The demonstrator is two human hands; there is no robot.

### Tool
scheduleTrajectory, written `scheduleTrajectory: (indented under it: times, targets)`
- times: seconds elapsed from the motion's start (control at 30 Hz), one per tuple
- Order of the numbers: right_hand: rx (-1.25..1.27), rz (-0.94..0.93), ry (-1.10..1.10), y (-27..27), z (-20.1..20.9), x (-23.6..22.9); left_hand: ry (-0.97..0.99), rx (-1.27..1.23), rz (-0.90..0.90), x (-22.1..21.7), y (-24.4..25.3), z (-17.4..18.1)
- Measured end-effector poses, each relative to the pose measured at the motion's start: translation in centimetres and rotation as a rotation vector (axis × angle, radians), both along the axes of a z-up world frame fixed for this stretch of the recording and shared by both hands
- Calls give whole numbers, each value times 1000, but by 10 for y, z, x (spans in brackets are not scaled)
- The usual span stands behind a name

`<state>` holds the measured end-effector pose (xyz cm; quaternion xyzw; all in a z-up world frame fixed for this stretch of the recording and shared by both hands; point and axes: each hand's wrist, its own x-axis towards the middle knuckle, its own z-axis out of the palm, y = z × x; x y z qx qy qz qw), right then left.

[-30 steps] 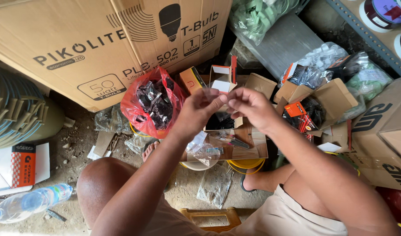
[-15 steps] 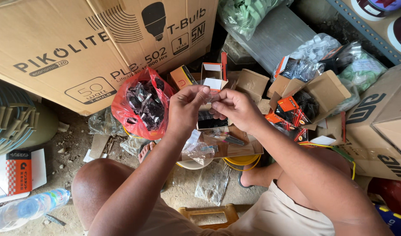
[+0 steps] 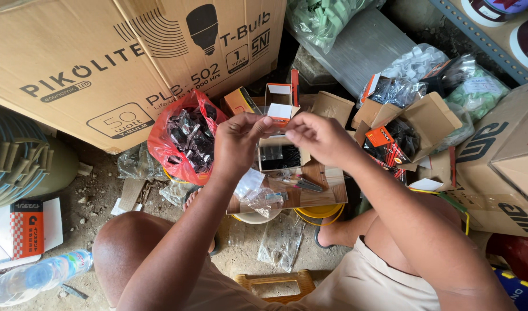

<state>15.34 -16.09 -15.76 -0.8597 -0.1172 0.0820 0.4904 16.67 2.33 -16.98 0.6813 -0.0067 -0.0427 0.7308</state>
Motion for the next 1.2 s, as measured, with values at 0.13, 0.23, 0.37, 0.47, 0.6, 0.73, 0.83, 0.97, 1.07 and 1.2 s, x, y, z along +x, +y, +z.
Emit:
scheduleTrajectory:
  times: [0.13, 0.23, 0.37, 0.47, 0.6, 0.73, 0.83, 0.97, 1.07, 1.2]
  targets:
    - [-154, -52, -88, -21, -4, 3, -19, 33, -11, 4, 5, -12]
    - [-268, -122, 20, -32, -8, 9, -12, 47, -37, 7, 8, -19]
    - [-464, -120, 33, -31, -26, 16, 64, 94, -74, 9, 17, -10]
    - [-778, -6, -17, -25, -72, 28, 109, 146, -99, 4, 19, -2]
    - [-1029, 109, -256, -26, -190, 55, 199, 97, -75, 7, 21, -9]
    - [-997, 140, -312, -18, -230, 61, 268, 92, -51, 10, 29, -20]
    - [-950, 156, -258, -13, -198, 59, 316, 53, -47, 10, 27, -30]
    - [-953, 160, -135, -11, -174, 56, 314, 57, -33, 13, 28, -37]
    - [-842, 171, -117, -11, -151, 50, 315, 49, -35, 11, 26, -38]
    - [-725, 147, -35, -12, -123, 48, 317, 75, -24, 9, 22, -34]
